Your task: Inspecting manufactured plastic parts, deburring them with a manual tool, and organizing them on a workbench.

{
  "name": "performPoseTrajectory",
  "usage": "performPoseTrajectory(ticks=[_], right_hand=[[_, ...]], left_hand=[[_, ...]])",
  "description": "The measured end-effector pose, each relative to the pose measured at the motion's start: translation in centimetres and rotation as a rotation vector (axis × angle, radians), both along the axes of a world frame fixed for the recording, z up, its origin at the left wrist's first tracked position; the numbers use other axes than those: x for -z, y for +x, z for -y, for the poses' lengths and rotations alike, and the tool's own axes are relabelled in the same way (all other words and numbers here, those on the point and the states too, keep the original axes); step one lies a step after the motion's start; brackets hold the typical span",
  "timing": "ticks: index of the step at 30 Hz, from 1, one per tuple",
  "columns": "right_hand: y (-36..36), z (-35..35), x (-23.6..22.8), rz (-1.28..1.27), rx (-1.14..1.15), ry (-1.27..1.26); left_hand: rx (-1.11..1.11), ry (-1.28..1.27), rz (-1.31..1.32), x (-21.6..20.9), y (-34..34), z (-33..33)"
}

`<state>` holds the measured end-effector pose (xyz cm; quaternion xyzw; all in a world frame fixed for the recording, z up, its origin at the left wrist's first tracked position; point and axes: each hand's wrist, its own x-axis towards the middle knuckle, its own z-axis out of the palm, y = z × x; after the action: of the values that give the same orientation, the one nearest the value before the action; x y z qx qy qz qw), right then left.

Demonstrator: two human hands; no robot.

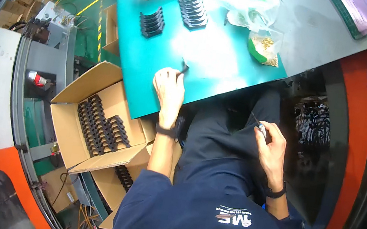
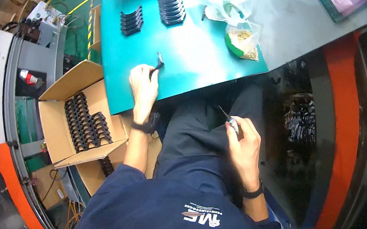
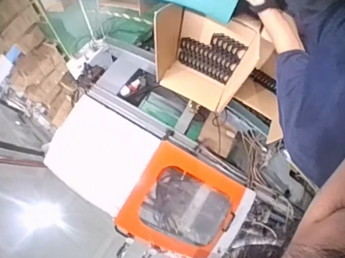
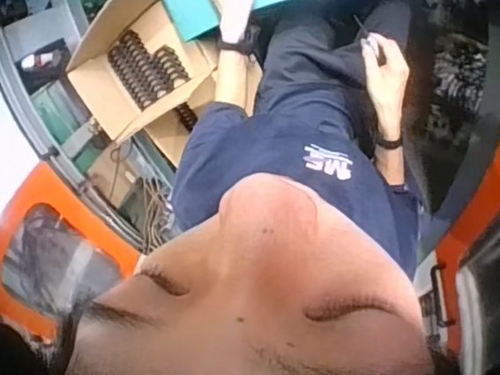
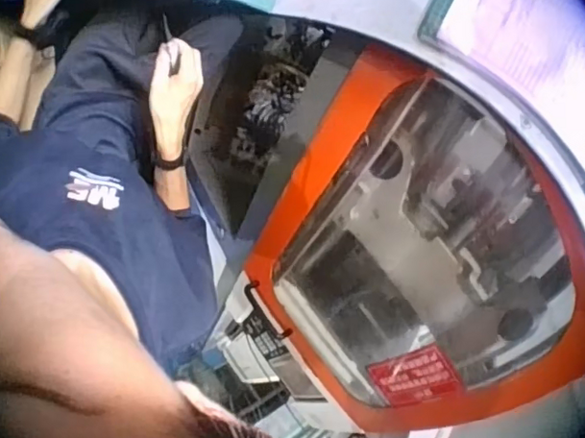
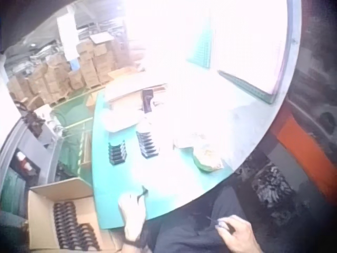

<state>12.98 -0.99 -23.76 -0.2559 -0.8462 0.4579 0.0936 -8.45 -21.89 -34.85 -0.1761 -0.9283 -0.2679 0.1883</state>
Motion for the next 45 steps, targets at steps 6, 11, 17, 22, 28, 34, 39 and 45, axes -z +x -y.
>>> performPoseTrajectory(ticks=[6,11,17,22,28,34,39,45], right_hand=[[-1.0,-1.0,-0.2,-0.151,0.018,-0.673],[-1.3,0.0,-1.9,-0.190,-0.023,-0.850],[-0.3,-0.9,-3.3,-0.105,0.001,-1.036],[0.0,-0.4,-2.6,-0.165,-0.032,-0.953],[0.1,-1.1,-2.8,-0.132,-0.001,-1.051],[0.6,-1.1,-1.4,-0.277,-0.110,-0.666],[0.6,-1.1,-0.6,-0.366,-0.232,-0.613],[0.7,-1.4,-0.8,-0.048,-0.208,-1.059]], left_hand=[[0.548,0.251,0.165,-9.0,9.0,-4.9],[0.720,0.202,0.087,-12.2,11.5,-5.6],[0.612,0.802,0.693,-11.7,12.9,-5.0],[0.482,1.076,0.983,-11.3,13.5,-4.8],[0.476,1.018,0.905,-11.0,13.3,-4.4],[0.496,0.941,0.837,-10.6,13.6,-4.8],[0.432,0.910,0.734,-10.5,13.8,-5.2],[0.586,1.174,0.754,-9.2,13.1,-5.3]])
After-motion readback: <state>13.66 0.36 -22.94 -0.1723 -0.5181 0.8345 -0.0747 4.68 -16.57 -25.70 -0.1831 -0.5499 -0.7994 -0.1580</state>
